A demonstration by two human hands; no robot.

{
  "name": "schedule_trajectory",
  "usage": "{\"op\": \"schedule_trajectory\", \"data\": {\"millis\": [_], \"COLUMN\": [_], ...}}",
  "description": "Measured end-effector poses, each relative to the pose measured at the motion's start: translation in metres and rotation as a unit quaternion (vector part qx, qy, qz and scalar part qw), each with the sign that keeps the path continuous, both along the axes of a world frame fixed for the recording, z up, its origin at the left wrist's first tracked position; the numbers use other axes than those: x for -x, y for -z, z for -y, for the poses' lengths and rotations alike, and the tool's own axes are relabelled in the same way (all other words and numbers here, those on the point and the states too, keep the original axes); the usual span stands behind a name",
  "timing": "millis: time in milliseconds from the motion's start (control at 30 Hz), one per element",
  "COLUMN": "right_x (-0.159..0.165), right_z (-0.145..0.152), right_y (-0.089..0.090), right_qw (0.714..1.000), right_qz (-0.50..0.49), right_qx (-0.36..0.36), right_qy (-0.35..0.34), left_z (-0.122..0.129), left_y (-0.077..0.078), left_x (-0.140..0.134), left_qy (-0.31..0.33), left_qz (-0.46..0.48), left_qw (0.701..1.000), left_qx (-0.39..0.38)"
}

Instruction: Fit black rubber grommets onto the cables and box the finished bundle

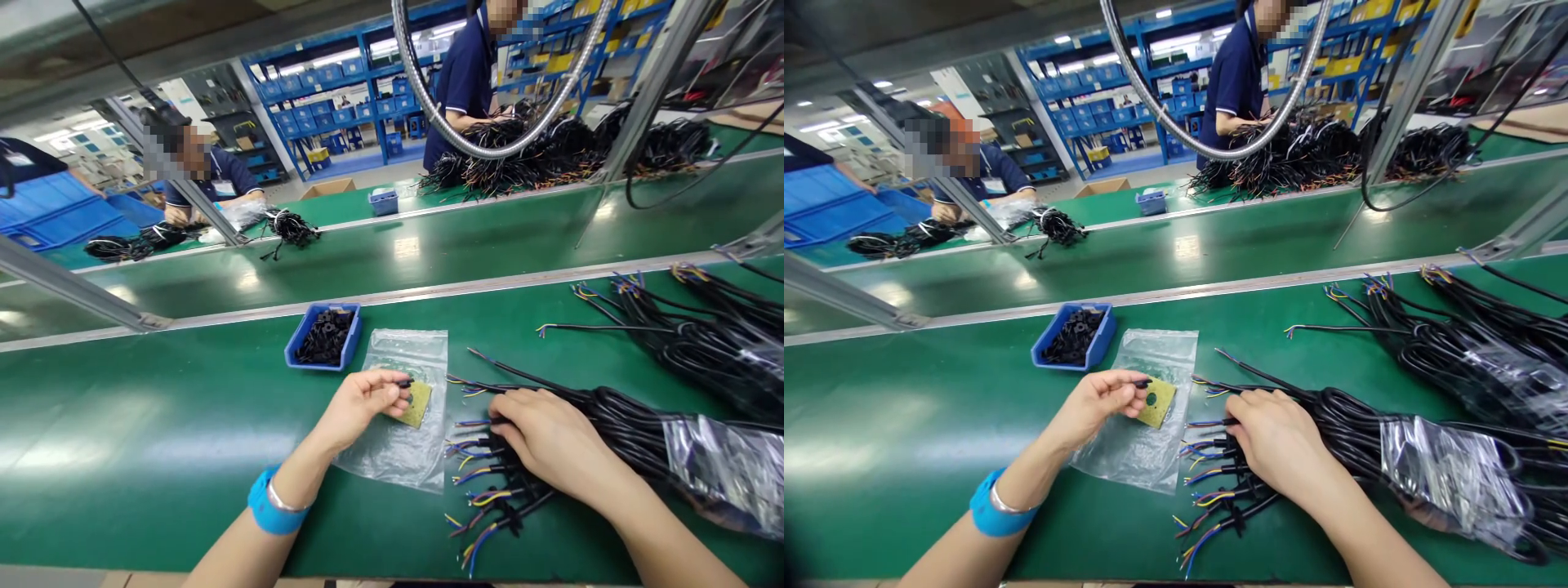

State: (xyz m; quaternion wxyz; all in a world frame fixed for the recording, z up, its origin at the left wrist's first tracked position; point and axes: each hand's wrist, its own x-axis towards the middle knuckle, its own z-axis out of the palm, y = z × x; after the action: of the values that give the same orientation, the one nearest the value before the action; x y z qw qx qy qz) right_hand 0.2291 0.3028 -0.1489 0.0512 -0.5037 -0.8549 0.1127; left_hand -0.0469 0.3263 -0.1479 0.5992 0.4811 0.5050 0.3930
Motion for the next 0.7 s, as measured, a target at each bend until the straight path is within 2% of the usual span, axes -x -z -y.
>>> {"op": "schedule_trajectory", "data": {"millis": [67,100,133,233,267,333,467,600,667,700], "right_x": [0.000,-0.001,-0.001,-0.002,-0.003,-0.003,-0.001,0.002,0.003,0.004], "right_z": [0.001,0.001,0.001,0.000,0.000,0.000,0.001,0.002,0.002,0.002], "right_y": [0.001,0.001,0.002,0.005,0.006,0.008,0.011,0.009,0.006,0.004], "right_qw": [1.000,1.000,1.000,0.999,0.999,0.997,0.986,0.971,0.962,0.957], "right_qz": [-0.002,-0.003,-0.006,-0.025,-0.036,-0.067,-0.156,-0.232,-0.264,-0.279], "right_qx": [-0.001,-0.003,-0.007,-0.027,-0.034,-0.044,-0.048,-0.047,-0.058,-0.065], "right_qy": [0.000,-0.001,-0.003,-0.011,-0.013,-0.018,-0.031,-0.041,-0.040,-0.039], "left_z": [0.004,0.006,0.008,0.012,0.013,0.012,0.010,0.010,0.010,0.009], "left_y": [0.008,0.011,0.013,0.014,0.013,0.007,-0.005,-0.010,-0.012,-0.013], "left_x": [-0.001,-0.002,-0.003,-0.007,-0.009,-0.014,-0.025,-0.039,-0.045,-0.047], "left_qy": [0.019,0.029,0.042,0.101,0.120,0.152,0.201,0.208,0.209,0.205], "left_qz": [-0.093,-0.164,-0.238,-0.413,-0.447,-0.499,-0.564,-0.608,-0.617,-0.613], "left_qw": [0.992,0.975,0.944,0.810,0.774,0.725,0.684,0.654,0.649,0.658], "left_qx": [-0.082,-0.149,-0.224,-0.403,-0.432,-0.450,-0.417,-0.398,-0.393,-0.387]}}
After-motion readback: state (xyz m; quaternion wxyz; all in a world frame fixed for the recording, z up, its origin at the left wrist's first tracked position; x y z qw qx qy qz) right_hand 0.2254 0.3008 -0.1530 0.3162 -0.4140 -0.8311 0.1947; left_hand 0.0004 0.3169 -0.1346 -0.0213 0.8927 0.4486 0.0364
